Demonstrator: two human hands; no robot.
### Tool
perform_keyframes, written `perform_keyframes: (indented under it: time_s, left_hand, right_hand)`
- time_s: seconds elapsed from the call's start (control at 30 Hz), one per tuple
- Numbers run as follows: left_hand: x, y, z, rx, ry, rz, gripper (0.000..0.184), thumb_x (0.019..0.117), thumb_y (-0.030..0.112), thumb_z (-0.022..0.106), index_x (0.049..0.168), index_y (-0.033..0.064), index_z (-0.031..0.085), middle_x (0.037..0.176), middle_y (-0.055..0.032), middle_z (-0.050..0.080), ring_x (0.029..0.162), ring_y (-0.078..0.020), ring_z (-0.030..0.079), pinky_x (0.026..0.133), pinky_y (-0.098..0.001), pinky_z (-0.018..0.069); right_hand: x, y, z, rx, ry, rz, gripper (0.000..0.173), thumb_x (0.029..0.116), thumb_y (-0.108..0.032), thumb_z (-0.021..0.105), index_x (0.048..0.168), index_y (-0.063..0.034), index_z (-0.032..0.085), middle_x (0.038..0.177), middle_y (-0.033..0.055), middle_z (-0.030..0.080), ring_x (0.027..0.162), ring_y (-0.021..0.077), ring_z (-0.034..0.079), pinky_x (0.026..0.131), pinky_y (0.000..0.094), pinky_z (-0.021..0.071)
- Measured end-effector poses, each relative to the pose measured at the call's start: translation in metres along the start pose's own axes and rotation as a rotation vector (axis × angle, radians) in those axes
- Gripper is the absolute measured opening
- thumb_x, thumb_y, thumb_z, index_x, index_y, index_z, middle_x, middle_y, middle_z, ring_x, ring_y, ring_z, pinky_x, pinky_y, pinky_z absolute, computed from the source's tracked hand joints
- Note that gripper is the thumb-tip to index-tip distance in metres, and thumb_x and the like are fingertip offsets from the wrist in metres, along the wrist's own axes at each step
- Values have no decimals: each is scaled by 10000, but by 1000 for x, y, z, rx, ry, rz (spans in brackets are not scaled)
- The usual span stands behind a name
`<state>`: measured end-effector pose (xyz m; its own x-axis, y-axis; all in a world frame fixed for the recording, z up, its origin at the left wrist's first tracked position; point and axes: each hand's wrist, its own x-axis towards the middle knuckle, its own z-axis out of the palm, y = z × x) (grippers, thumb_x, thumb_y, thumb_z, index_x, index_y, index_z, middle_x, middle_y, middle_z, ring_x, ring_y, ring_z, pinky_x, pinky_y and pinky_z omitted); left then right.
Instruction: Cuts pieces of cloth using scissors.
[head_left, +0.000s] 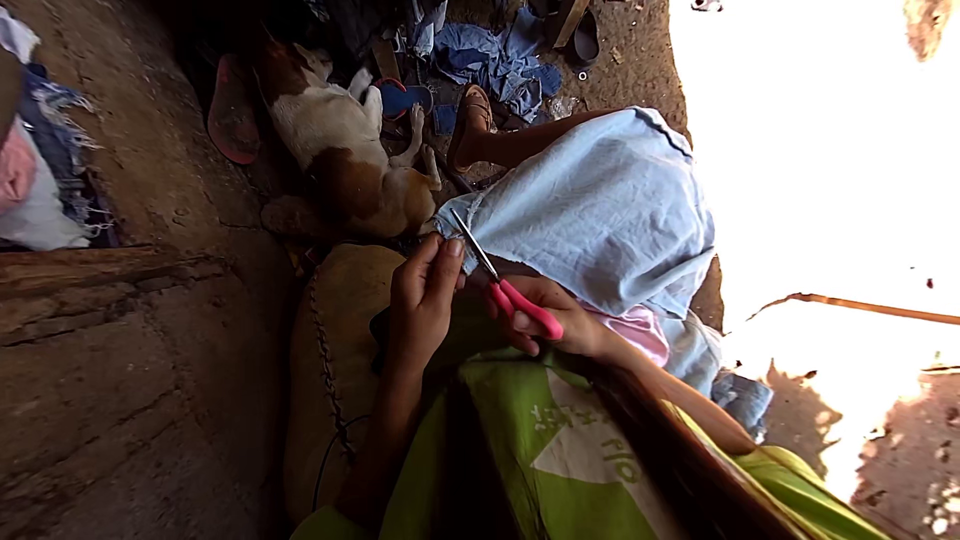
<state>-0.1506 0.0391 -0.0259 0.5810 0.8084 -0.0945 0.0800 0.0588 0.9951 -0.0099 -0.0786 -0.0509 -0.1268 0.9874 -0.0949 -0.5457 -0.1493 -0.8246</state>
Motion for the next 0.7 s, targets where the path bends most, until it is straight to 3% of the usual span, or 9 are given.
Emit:
perform_keyframes:
  time_s: [0.1, 0.23, 0.33, 0.47, 0.57, 0.7]
  left_hand:
    - [-1, -4, -3, -69, -3, -46, 250, 1075, 154, 437, 861, 199, 558, 672, 155, 505, 578, 78, 481, 562, -87, 427]
    - [-5, -6, -4, -149, -65, -106, 275, 1064, 145, 440, 827, 218, 560, 651, 153, 522, 562, 63, 510, 563, -106, 471]
    - [-4, -5, -8, -196, -55, -129, 289, 1069, 148, 436, 836, 235, 583, 662, 158, 537, 569, 62, 512, 565, -110, 474]
    - [-3, -5, -6, -148, 5, -130, 283, 1059, 139, 446, 832, 226, 589, 649, 158, 534, 557, 62, 510, 557, -112, 474]
    - [-4, -3, -1, 103, 58, -26, 209, 1076, 170, 448, 894, 149, 548, 696, 130, 497, 596, 76, 507, 578, -101, 466]
    - [-2, -3, 0, 253, 64, 32, 254, 1090, 171, 439, 887, 64, 547, 699, 72, 465, 591, 71, 465, 570, -86, 410]
  right_hand:
    - [1, -2, -1, -29, -4, 42, 238, 1011, -376, 614, 1028, -138, 603, 778, -170, 594, 616, -95, 538, 548, 93, 457]
    - [7, -4, -2, -81, -13, 69, 451, 963, -561, 610, 1066, -122, 599, 766, -170, 603, 646, -80, 566, 587, 112, 481]
    - [5, -2, -2, -59, -6, 45, 307, 997, -439, 615, 1022, -133, 611, 771, -175, 584, 602, -105, 520, 527, 87, 440]
    - [1, 1, 0, -131, 45, 39, 198, 1011, -290, 607, 1056, -97, 607, 805, -170, 594, 615, -110, 518, 542, 83, 443]
    - [2, 3, 2, -277, 90, 31, 205, 1001, -231, 589, 1078, -42, 595, 801, -130, 616, 637, -96, 540, 575, 101, 466]
    - [1, 4, -1, -422, 83, -5, 285, 1000, -237, 559, 1113, 24, 580, 816, -77, 637, 654, -88, 546, 599, 115, 479]
